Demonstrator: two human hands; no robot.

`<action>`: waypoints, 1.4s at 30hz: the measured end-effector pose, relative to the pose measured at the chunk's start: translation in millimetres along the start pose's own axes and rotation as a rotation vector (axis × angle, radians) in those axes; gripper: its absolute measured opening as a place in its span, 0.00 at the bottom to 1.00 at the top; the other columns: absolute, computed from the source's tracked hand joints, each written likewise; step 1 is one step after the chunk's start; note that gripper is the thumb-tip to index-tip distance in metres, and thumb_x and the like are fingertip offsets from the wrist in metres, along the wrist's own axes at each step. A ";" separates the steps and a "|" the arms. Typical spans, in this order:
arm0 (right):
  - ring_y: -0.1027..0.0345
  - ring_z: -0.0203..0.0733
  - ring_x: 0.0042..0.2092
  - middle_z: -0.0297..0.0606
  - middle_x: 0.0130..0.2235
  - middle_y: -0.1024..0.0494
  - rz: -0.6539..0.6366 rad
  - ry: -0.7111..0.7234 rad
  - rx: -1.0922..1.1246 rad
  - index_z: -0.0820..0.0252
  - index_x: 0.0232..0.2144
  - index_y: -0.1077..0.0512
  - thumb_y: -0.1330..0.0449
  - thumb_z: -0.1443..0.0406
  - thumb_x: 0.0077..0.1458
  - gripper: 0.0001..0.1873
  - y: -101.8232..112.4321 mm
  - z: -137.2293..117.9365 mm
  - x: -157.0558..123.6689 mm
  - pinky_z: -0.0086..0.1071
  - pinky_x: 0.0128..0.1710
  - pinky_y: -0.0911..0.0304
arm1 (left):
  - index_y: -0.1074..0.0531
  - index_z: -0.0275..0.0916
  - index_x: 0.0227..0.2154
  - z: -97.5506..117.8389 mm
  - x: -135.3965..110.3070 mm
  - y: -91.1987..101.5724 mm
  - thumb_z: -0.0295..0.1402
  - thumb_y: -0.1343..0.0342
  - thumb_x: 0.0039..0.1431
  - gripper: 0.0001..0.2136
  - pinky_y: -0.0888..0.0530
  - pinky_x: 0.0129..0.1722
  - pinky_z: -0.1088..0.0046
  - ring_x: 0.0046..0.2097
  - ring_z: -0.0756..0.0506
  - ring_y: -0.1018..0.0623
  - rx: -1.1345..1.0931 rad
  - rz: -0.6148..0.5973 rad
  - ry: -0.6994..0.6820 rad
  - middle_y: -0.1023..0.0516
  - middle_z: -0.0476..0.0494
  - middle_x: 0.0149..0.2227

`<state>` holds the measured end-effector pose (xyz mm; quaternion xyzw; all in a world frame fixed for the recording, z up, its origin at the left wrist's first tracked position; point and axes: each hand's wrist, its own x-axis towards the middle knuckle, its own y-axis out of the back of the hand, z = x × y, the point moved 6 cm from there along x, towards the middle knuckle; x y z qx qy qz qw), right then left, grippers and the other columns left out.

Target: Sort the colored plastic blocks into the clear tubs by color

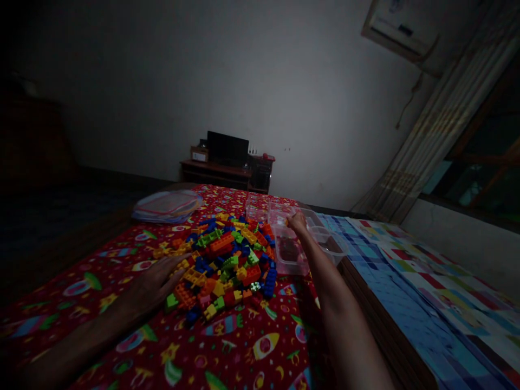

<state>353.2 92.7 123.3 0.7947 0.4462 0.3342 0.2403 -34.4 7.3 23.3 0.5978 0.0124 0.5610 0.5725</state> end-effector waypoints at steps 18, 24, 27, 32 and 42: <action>0.33 0.37 0.33 0.37 0.33 0.25 -0.201 0.839 -0.175 0.58 0.33 0.26 0.45 0.64 0.59 0.08 -75.0 -132.5 -165.0 0.27 0.30 0.42 | 0.30 0.42 0.50 5.9 2.8 14.7 0.48 0.59 0.64 0.22 0.28 0.49 0.63 0.47 0.40 0.24 -0.061 0.065 0.165 0.23 0.40 0.47; 0.36 0.43 0.43 0.39 0.41 0.25 -0.110 1.015 -0.391 0.55 0.40 0.30 0.45 0.68 0.57 0.08 -97.1 -126.7 -166.0 0.32 0.40 0.38 | 0.30 0.44 0.50 2.5 1.5 15.3 0.47 0.55 0.62 0.21 0.27 0.48 0.63 0.48 0.40 0.23 -0.095 0.056 0.216 0.23 0.42 0.48; 0.35 0.40 0.36 0.39 0.35 0.25 -0.173 0.937 -0.305 0.58 0.37 0.30 0.49 0.70 0.58 0.09 -93.6 -122.3 -158.8 0.30 0.35 0.40 | 0.29 0.44 0.50 4.4 7.8 18.9 0.46 0.55 0.61 0.20 0.27 0.47 0.63 0.47 0.40 0.23 -0.119 0.064 0.260 0.22 0.44 0.49; 0.37 0.34 0.27 0.34 0.28 0.27 -0.174 0.717 0.134 0.61 0.39 0.28 0.50 0.61 0.62 0.13 -64.0 -116.0 -139.4 0.26 0.28 0.46 | 0.31 0.40 0.52 10.6 51.4 24.5 0.46 0.56 0.61 0.23 0.27 0.48 0.65 0.48 0.41 0.23 -0.211 0.109 0.311 0.22 0.44 0.50; 0.38 0.33 0.23 0.31 0.22 0.29 -0.315 0.201 0.621 0.63 0.34 0.24 0.45 0.49 0.52 0.23 -65.5 -65.1 -92.4 0.25 0.22 0.45 | 0.26 0.42 0.47 2.0 102.2 -14.0 0.52 0.50 0.56 0.24 0.29 0.50 0.62 0.48 0.39 0.24 -0.282 -0.053 0.087 0.22 0.42 0.47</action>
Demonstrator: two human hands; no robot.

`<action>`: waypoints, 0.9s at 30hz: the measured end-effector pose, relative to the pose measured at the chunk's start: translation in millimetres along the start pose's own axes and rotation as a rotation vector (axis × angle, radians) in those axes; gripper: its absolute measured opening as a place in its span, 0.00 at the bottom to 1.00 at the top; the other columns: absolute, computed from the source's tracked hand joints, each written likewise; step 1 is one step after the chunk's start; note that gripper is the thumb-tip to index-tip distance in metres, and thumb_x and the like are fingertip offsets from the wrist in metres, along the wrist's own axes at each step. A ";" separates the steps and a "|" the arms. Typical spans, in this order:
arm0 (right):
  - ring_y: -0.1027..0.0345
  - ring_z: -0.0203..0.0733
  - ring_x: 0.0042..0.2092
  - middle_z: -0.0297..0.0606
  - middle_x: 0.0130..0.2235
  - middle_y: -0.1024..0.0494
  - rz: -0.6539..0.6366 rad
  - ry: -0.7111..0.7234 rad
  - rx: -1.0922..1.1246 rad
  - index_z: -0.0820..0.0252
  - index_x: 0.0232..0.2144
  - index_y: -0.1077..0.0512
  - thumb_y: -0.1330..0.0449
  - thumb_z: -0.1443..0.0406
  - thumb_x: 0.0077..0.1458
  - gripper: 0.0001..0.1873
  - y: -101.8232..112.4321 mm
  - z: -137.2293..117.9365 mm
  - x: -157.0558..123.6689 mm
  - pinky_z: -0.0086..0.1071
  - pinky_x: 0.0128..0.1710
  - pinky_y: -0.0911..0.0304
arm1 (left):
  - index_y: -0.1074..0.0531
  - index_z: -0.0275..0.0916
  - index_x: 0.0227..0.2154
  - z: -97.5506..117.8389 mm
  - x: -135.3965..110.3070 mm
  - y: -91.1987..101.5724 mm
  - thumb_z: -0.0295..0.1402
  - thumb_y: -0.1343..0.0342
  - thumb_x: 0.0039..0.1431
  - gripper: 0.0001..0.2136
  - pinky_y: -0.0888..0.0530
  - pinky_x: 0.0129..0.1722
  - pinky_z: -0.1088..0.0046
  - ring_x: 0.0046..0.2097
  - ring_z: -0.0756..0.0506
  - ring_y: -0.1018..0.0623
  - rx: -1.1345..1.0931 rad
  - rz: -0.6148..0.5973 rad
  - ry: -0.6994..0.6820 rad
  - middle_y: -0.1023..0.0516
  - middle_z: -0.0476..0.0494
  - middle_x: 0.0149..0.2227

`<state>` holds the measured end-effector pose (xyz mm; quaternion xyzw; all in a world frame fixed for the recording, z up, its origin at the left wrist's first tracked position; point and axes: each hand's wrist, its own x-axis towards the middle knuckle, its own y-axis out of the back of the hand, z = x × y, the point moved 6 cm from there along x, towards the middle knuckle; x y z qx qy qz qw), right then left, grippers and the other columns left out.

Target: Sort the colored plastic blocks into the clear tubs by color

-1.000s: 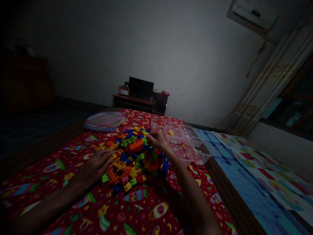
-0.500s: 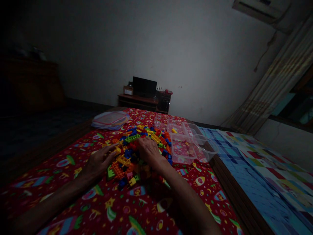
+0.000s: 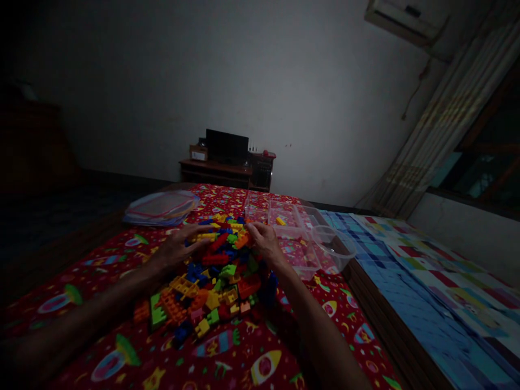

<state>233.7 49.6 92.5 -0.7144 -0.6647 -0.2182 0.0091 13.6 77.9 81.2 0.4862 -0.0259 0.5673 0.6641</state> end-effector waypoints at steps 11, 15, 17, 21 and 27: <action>0.36 0.33 0.24 0.34 0.24 0.25 0.047 -0.065 -0.009 0.63 0.29 0.25 0.39 0.54 0.45 0.17 25.1 3.9 4.6 0.25 0.22 0.44 | 0.28 0.41 0.46 -15.1 -10.3 -6.2 0.38 0.53 0.56 0.17 0.30 0.51 0.61 0.49 0.40 0.26 0.107 0.001 -0.013 0.23 0.41 0.48; 0.46 0.29 0.20 0.29 0.17 0.37 0.134 -0.009 -0.188 0.63 0.19 0.31 0.44 0.49 0.49 0.23 49.3 -5.1 5.5 0.24 0.20 0.52 | 0.27 0.40 0.47 -19.1 -11.2 -7.4 0.36 0.54 0.55 0.19 0.31 0.53 0.60 0.51 0.39 0.27 0.113 0.012 -0.019 0.24 0.41 0.48; 0.47 0.29 0.20 0.29 0.17 0.39 0.172 0.000 -0.235 0.63 0.19 0.31 0.44 0.49 0.49 0.23 59.8 -2.4 11.2 0.25 0.20 0.53 | 0.28 0.40 0.47 -20.3 -11.7 -8.6 0.36 0.54 0.55 0.19 0.31 0.53 0.60 0.51 0.39 0.27 0.112 0.007 -0.023 0.24 0.40 0.48; 0.45 0.29 0.20 0.30 0.18 0.36 0.187 -0.016 -0.261 0.65 0.21 0.30 0.44 0.52 0.49 0.20 70.0 8.5 46.7 0.23 0.19 0.51 | 0.28 0.40 0.47 -20.0 -12.3 -8.4 0.36 0.54 0.56 0.18 0.30 0.52 0.60 0.50 0.39 0.26 0.125 0.007 -0.026 0.24 0.40 0.47; 0.37 0.29 0.21 0.35 0.19 0.28 0.263 -0.136 -0.450 0.67 0.21 0.28 0.43 0.64 0.50 0.11 64.8 16.2 117.6 0.21 0.22 0.43 | 0.28 0.40 0.48 -18.2 -12.9 -7.2 0.36 0.54 0.56 0.18 0.30 0.52 0.60 0.50 0.39 0.26 0.132 0.008 -0.027 0.24 0.40 0.48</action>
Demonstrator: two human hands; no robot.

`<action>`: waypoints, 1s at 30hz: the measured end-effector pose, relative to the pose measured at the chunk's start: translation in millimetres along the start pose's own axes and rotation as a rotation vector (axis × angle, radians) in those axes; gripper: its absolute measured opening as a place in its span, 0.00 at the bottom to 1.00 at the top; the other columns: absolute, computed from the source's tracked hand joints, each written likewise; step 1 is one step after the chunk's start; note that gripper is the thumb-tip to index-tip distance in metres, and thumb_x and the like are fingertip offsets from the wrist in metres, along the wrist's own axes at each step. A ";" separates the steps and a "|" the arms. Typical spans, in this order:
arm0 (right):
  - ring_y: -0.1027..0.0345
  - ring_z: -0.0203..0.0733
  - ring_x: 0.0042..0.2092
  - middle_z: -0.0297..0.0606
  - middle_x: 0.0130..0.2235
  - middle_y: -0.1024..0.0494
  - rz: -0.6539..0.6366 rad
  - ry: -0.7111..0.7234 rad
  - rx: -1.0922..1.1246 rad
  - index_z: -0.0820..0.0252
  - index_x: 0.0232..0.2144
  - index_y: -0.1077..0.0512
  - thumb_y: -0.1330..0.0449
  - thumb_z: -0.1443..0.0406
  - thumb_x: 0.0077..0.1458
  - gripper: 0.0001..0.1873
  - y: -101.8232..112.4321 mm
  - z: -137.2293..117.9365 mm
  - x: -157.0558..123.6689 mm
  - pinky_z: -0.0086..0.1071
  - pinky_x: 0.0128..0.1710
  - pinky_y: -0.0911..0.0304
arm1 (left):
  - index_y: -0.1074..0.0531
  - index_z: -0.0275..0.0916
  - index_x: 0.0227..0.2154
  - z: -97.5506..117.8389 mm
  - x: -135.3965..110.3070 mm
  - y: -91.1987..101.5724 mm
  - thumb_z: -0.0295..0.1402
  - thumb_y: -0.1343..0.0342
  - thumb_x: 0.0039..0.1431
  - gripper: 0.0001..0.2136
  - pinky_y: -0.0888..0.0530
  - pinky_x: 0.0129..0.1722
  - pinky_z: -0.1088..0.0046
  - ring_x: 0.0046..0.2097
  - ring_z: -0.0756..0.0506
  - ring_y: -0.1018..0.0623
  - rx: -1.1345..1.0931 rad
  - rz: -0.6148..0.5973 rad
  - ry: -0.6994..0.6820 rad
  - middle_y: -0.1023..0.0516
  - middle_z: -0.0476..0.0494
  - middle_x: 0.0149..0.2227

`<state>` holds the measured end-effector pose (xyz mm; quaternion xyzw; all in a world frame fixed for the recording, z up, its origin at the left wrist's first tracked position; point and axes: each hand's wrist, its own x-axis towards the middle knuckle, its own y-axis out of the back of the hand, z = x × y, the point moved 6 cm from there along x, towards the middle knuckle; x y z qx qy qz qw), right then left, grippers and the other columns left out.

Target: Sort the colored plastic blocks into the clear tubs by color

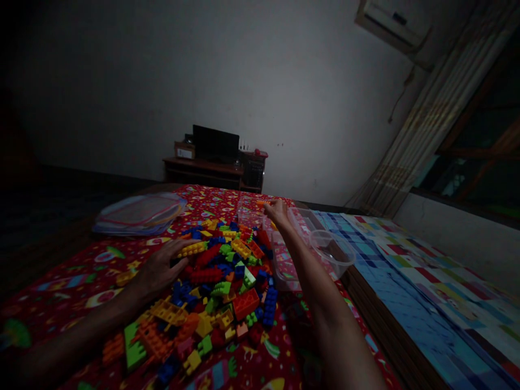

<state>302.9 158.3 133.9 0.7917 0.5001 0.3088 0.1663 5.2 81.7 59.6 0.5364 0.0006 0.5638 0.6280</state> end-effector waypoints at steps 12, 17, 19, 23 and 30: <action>0.32 0.32 0.22 0.37 0.19 0.25 -0.122 0.193 -0.182 0.65 0.17 0.26 0.46 0.65 0.53 0.17 4.4 0.6 -51.3 0.23 0.25 0.43 | 0.28 0.39 0.47 3.4 1.8 -0.6 0.35 0.54 0.55 0.18 0.30 0.52 0.62 0.50 0.40 0.26 -0.014 -0.010 0.001 0.24 0.41 0.47; 0.33 0.33 0.25 0.37 0.23 0.24 -0.258 0.221 -0.365 0.64 0.25 0.23 0.46 0.61 0.57 0.16 2.4 -9.0 -90.8 0.24 0.24 0.48 | 0.28 0.39 0.46 3.2 2.5 -0.3 0.35 0.55 0.55 0.18 0.30 0.51 0.62 0.49 0.40 0.26 -0.006 -0.009 0.005 0.24 0.40 0.46; 0.32 0.35 0.27 0.38 0.27 0.23 -0.330 0.281 -0.530 0.62 0.30 0.22 0.43 0.59 0.56 0.14 -2.8 -18.2 -104.4 0.26 0.24 0.49 | 0.28 0.39 0.46 2.4 2.4 -0.1 0.36 0.55 0.55 0.19 0.30 0.51 0.62 0.49 0.40 0.26 0.003 -0.003 0.007 0.24 0.41 0.46; 0.31 0.39 0.35 0.42 0.34 0.22 -0.408 0.379 -0.760 0.59 0.38 0.23 0.43 0.57 0.57 0.14 -11.8 -26.9 -121.7 0.28 0.30 0.47 | 0.28 0.41 0.47 2.1 1.5 0.1 0.37 0.54 0.55 0.19 0.30 0.51 0.61 0.50 0.39 0.27 0.013 -0.011 0.014 0.24 0.42 0.47; 0.33 0.36 0.35 0.41 0.35 0.22 -0.433 0.486 -0.524 0.62 0.35 0.24 0.45 0.71 0.54 0.10 -16.7 -29.1 -130.9 0.26 0.33 0.45 | 0.29 0.39 0.48 5.1 0.7 1.4 0.37 0.55 0.57 0.19 0.31 0.52 0.61 0.49 0.40 0.27 0.001 -0.022 0.029 0.25 0.40 0.47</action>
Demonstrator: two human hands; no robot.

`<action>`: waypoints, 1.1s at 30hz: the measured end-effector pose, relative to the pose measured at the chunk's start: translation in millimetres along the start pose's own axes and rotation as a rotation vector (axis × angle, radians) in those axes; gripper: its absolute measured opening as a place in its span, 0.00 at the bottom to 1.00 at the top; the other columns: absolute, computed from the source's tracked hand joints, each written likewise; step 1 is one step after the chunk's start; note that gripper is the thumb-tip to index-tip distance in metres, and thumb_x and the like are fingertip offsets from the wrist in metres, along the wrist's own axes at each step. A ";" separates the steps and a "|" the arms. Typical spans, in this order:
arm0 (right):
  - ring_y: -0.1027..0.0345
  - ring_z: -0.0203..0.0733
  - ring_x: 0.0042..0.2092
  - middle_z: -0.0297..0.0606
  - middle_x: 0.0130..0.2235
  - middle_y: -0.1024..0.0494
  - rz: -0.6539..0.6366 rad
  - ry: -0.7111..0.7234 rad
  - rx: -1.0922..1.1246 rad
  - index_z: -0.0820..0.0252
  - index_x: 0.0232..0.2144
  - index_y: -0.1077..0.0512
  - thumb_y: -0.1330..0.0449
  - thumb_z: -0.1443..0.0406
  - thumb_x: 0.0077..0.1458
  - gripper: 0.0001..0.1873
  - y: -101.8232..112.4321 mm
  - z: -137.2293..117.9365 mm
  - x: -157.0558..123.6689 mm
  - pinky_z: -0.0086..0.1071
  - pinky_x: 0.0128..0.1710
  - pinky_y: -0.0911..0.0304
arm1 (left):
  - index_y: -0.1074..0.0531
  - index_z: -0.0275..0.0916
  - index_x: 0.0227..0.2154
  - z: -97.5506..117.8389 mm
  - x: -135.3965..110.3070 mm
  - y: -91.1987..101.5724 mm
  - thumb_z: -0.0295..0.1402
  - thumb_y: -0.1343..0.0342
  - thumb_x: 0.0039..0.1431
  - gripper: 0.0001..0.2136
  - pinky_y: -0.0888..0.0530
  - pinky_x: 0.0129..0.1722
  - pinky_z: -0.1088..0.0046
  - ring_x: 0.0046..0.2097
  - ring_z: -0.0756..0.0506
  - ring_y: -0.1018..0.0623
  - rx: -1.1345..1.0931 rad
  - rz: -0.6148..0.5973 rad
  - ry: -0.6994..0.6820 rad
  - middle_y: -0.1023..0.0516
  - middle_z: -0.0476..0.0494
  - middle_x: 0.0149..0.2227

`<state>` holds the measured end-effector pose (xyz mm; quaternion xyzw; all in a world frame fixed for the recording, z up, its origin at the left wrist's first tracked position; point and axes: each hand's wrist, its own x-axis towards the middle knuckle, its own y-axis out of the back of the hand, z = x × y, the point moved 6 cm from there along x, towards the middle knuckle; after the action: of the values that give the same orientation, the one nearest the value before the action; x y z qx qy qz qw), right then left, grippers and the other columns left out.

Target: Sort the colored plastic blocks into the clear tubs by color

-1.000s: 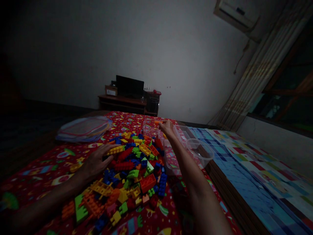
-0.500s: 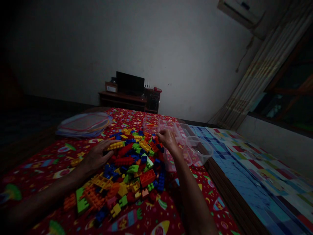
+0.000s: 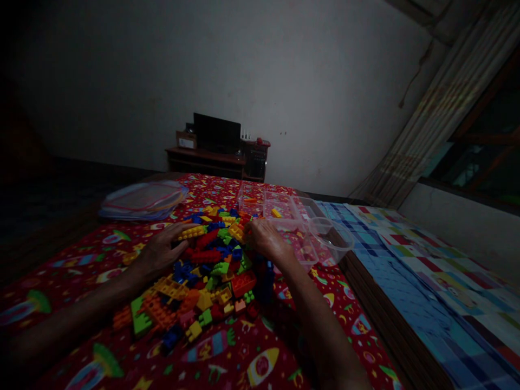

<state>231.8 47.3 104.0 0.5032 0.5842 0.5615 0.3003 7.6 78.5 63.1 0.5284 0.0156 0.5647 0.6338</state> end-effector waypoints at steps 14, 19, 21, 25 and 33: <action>0.39 0.31 0.20 0.38 0.19 0.27 0.146 -0.397 0.182 0.66 0.17 0.27 0.47 0.71 0.47 0.13 31.1 78.8 0.6 0.25 0.21 0.51 | 0.29 0.37 0.47 -3.0 0.1 -0.8 0.37 0.55 0.56 0.19 0.31 0.52 0.59 0.50 0.39 0.26 0.008 0.023 -0.010 0.25 0.38 0.47; 0.36 0.33 0.20 0.37 0.16 0.28 0.296 -0.587 0.320 0.66 0.15 0.27 0.46 0.71 0.41 0.10 28.0 129.7 -11.3 0.25 0.22 0.44 | 0.29 0.38 0.47 -3.6 0.3 -0.8 0.38 0.56 0.56 0.20 0.31 0.53 0.59 0.50 0.39 0.26 0.026 0.023 -0.006 0.24 0.38 0.48; 0.33 0.35 0.22 0.37 0.18 0.27 0.384 -0.629 0.526 0.67 0.19 0.26 0.45 0.71 0.42 0.08 23.4 138.4 -13.9 0.25 0.23 0.39 | 0.29 0.38 0.47 -3.7 0.3 0.0 0.38 0.56 0.55 0.20 0.31 0.53 0.60 0.51 0.39 0.27 0.031 0.030 -0.004 0.24 0.39 0.48; 0.28 0.36 0.27 0.38 0.25 0.24 0.601 -0.605 0.985 0.70 0.41 0.27 0.43 0.71 0.45 0.17 22.3 140.5 -14.9 0.30 0.31 0.30 | 0.29 0.39 0.47 -4.0 0.4 -0.5 0.38 0.56 0.55 0.19 0.30 0.52 0.60 0.50 0.39 0.26 0.033 0.019 -0.009 0.24 0.39 0.48; 0.26 0.35 0.30 0.41 0.29 0.21 0.464 -0.443 0.947 0.70 0.41 0.26 0.47 0.72 0.52 0.15 37.3 92.8 -0.5 0.28 0.33 0.30 | 0.37 0.39 0.46 -9.9 -2.3 1.7 0.40 0.53 0.55 0.17 0.27 0.46 0.62 0.46 0.40 0.24 -0.033 0.082 0.134 0.26 0.39 0.46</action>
<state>326.3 74.5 122.1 0.8037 0.5694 0.1708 0.0263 -0.6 82.9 58.6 0.4792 0.0269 0.6245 0.6161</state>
